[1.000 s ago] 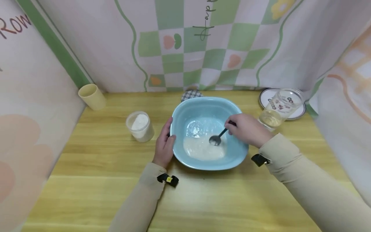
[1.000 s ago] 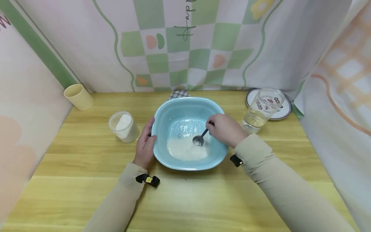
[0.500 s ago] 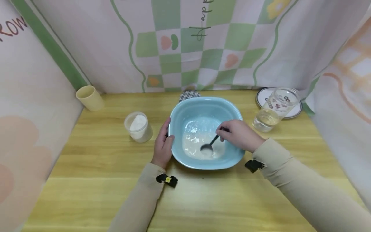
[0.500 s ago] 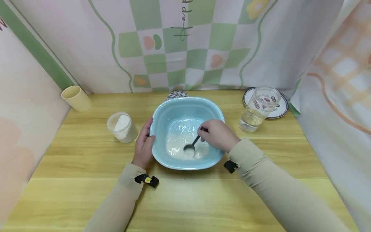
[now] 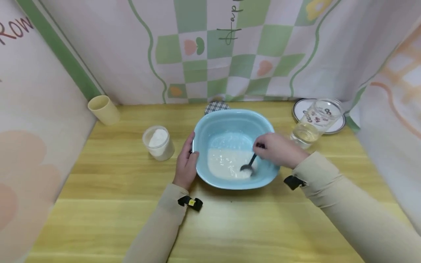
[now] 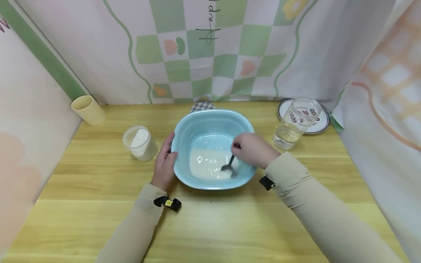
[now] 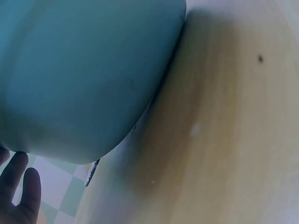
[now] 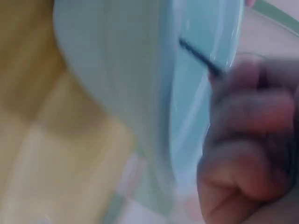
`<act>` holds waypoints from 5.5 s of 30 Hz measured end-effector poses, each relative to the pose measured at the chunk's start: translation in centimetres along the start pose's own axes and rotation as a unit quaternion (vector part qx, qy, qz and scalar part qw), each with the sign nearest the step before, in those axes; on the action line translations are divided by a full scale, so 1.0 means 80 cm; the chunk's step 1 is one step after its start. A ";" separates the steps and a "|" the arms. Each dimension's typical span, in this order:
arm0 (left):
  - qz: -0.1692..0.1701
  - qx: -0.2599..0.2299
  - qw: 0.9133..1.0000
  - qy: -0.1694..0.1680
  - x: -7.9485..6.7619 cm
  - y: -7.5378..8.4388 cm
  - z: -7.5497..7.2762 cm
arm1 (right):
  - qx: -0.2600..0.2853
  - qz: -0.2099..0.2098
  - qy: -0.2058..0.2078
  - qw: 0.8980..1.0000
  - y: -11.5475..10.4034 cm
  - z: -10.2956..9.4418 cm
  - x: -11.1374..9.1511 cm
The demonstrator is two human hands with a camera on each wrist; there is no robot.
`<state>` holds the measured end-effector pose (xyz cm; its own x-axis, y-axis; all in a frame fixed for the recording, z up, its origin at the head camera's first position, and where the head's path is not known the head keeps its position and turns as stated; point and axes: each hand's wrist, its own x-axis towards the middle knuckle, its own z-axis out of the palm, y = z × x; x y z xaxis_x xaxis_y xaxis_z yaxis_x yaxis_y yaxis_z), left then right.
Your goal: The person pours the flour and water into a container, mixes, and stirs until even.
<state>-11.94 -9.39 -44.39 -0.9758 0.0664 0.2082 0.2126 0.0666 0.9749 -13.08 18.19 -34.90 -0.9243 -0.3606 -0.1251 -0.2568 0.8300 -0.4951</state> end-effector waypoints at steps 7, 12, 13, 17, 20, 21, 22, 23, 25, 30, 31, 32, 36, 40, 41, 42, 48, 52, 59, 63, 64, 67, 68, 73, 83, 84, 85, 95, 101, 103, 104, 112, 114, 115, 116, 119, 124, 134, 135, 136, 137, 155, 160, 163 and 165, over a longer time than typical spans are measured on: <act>0.019 0.011 1.000 -0.006 0.007 -0.012 0.001 | -0.011 0.010 0.022 1.000 0.000 -0.008 -0.001; 0.021 0.018 1.000 -0.002 0.009 -0.010 0.000 | 0.020 -0.029 -0.023 0.999 -0.004 -0.006 0.001; 0.019 0.015 1.000 -0.002 0.009 -0.010 0.000 | 0.031 -0.032 -0.027 0.999 -0.004 -0.005 0.002; 0.008 0.004 1.000 -0.009 0.008 -0.011 0.002 | 0.001 -0.014 0.011 1.000 0.003 -0.009 0.005; 0.007 0.004 1.000 -0.010 0.006 -0.012 0.003 | -0.032 0.002 0.006 0.999 0.008 -0.019 0.004; 0.007 0.004 1.000 -0.009 0.006 -0.013 0.004 | -0.035 -0.003 -0.010 0.999 0.009 -0.021 0.003; 0.008 0.005 1.000 -0.008 0.005 -0.014 0.004 | -0.027 -0.008 -0.031 0.999 0.009 -0.021 0.002; 0.008 0.007 1.000 -0.007 0.005 -0.015 0.004 | -0.011 -0.013 -0.053 0.998 0.009 -0.020 0.001; 0.007 0.007 1.000 -0.008 0.004 -0.014 0.004 | 0.029 -0.025 -0.088 0.995 0.006 -0.015 0.001; 0.004 0.011 1.000 -0.006 0.003 -0.013 0.003 | 0.117 -0.049 -0.075 0.989 -0.002 -0.002 0.002; 0.004 0.012 1.000 -0.005 0.002 -0.012 0.003 | 0.123 -0.051 -0.065 0.989 -0.004 -0.002 0.001; 0.005 0.013 1.000 -0.004 0.002 -0.012 0.002 | 0.129 -0.052 -0.057 0.989 -0.004 -0.003 0.000; 0.007 0.014 1.000 -0.005 0.002 -0.013 0.001 | 0.116 -0.055 -0.018 0.992 -0.008 -0.004 -0.010; 0.011 0.011 1.000 -0.008 0.003 -0.015 0.001 | 0.093 -0.061 0.038 0.993 -0.007 0.003 -0.020; 0.013 0.008 1.000 -0.009 0.003 -0.015 0.001 | 0.085 -0.064 0.051 0.993 -0.006 0.006 -0.022; 0.014 0.005 1.000 -0.009 0.003 -0.015 0.002 | 0.074 -0.067 0.061 0.993 -0.006 0.008 -0.024; 0.015 0.007 1.000 -0.006 0.001 -0.016 0.002 | 0.005 -0.062 0.091 0.994 -0.005 0.019 -0.033; 0.020 0.013 1.000 -0.007 0.001 -0.015 0.000 | 0.032 -0.069 0.090 0.993 -0.014 0.035 -0.037; 0.023 0.014 1.000 -0.007 0.002 -0.014 -0.002 | 0.028 -0.045 0.139 0.989 -0.017 0.053 -0.042; 0.025 0.007 1.000 -0.008 0.002 -0.014 -0.002 | -0.032 0.006 0.189 0.981 -0.009 0.041 -0.050; 0.026 0.006 1.000 -0.008 0.002 -0.014 -0.002 | -0.039 0.010 0.187 0.982 -0.010 0.039 -0.052; 0.027 0.004 1.000 -0.008 0.002 -0.013 -0.003 | -0.028 -0.002 0.156 0.987 -0.018 0.042 -0.055; 0.027 0.005 1.000 -0.007 0.002 -0.013 -0.003 | -0.022 -0.012 0.146 0.989 -0.021 0.045 -0.054; 0.025 0.008 1.000 -0.008 0.000 -0.011 -0.001 | -0.039 -0.038 0.172 0.984 -0.025 0.059 -0.042; 0.030 0.009 0.999 -0.003 0.001 -0.011 0.000 | -0.038 -0.022 0.143 0.989 -0.016 0.048 -0.047; 0.030 0.007 1.000 -0.004 0.001 -0.011 0.000 | -0.042 -0.021 0.151 0.987 -0.017 0.050 -0.044; 0.029 0.009 1.000 -0.006 0.001 -0.011 -0.001 | -0.047 -0.016 0.164 0.985 -0.017 0.052 -0.042; 0.035 0.017 0.999 -0.004 0.000 -0.011 -0.006 | -0.036 -0.017 0.120 0.992 -0.035 0.048 -0.043; 0.041 0.016 0.999 -0.011 0.003 -0.011 -0.003 | -0.061 -0.033 0.154 0.986 -0.031 0.032 -0.034; 0.041 0.018 0.999 -0.009 0.004 -0.009 -0.004 | -0.073 -0.028 0.149 0.986 -0.030 0.015 -0.027; 0.040 0.017 0.999 -0.008 0.004 -0.009 -0.004 | -0.080 -0.025 0.148 0.985 -0.030 0.006 -0.022; 0.040 0.017 0.999 -0.023 0.003 -0.007 -0.003 | -0.121 -0.029 0.142 0.982 -0.025 -0.013 0.020; 0.039 0.021 0.999 -0.023 0.002 -0.007 -0.002 | -0.108 -0.045 0.138 0.984 -0.030 -0.005 0.029; 0.039 0.022 0.999 -0.024 0.001 -0.007 -0.002 | -0.098 -0.058 0.137 0.984 -0.033 0.000 0.033; 0.040 0.024 0.999 -0.024 0.001 -0.007 -0.002 | -0.090 -0.073 0.137 0.984 -0.035 0.005 0.035; 0.043 0.029 0.998 -0.026 0.001 -0.007 -0.002 | -0.062 -0.135 0.114 0.982 -0.043 0.019 0.038; 0.046 0.028 0.998 -0.023 0.001 -0.008 -0.003 | -0.029 -0.211 0.015 0.977 -0.047 0.025 0.029; 0.046 0.016 0.999 -0.020 -0.001 -0.011 -0.003 | 0.026 -0.149 -0.070 0.986 -0.032 -0.007 0.008; 0.046 0.017 0.999 -0.020 -0.001 -0.011 -0.003 | 0.017 -0.143 -0.041 0.989 -0.031 -0.008 0.010; 0.046 0.017 0.999 -0.021 -0.001 -0.011 -0.003 | 0.008 -0.135 -0.011 0.991 -0.030 -0.008 0.012; 0.045 0.019 0.999 -0.021 -0.001 -0.011 -0.003 | -0.001 -0.129 0.014 0.991 -0.029 -0.006 0.014; 0.060 0.025 0.997 -0.028 0.000 -0.007 -0.002 | -0.038 -0.124 -0.015 0.991 -0.037 -0.024 0.007; 0.057 0.026 0.998 -0.027 -0.002 -0.006 -0.002 | -0.089 -0.079 0.065 0.991 -0.026 -0.020 0.017; 0.063 0.019 0.997 -0.030 -0.002 -0.004 -0.001 | -0.099 -0.085 0.072 0.989 -0.019 -0.012 0.017; 0.063 0.015 0.997 -0.032 -0.001 -0.003 -0.001 | -0.099 -0.101 0.055 0.988 -0.020 -0.010 0.012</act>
<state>-11.94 -9.49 -44.64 -0.9360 0.1390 0.3235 0.3366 0.0838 0.9379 -13.75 16.86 -33.54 -0.8709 -0.4879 0.0594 -0.4796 0.8170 -0.3203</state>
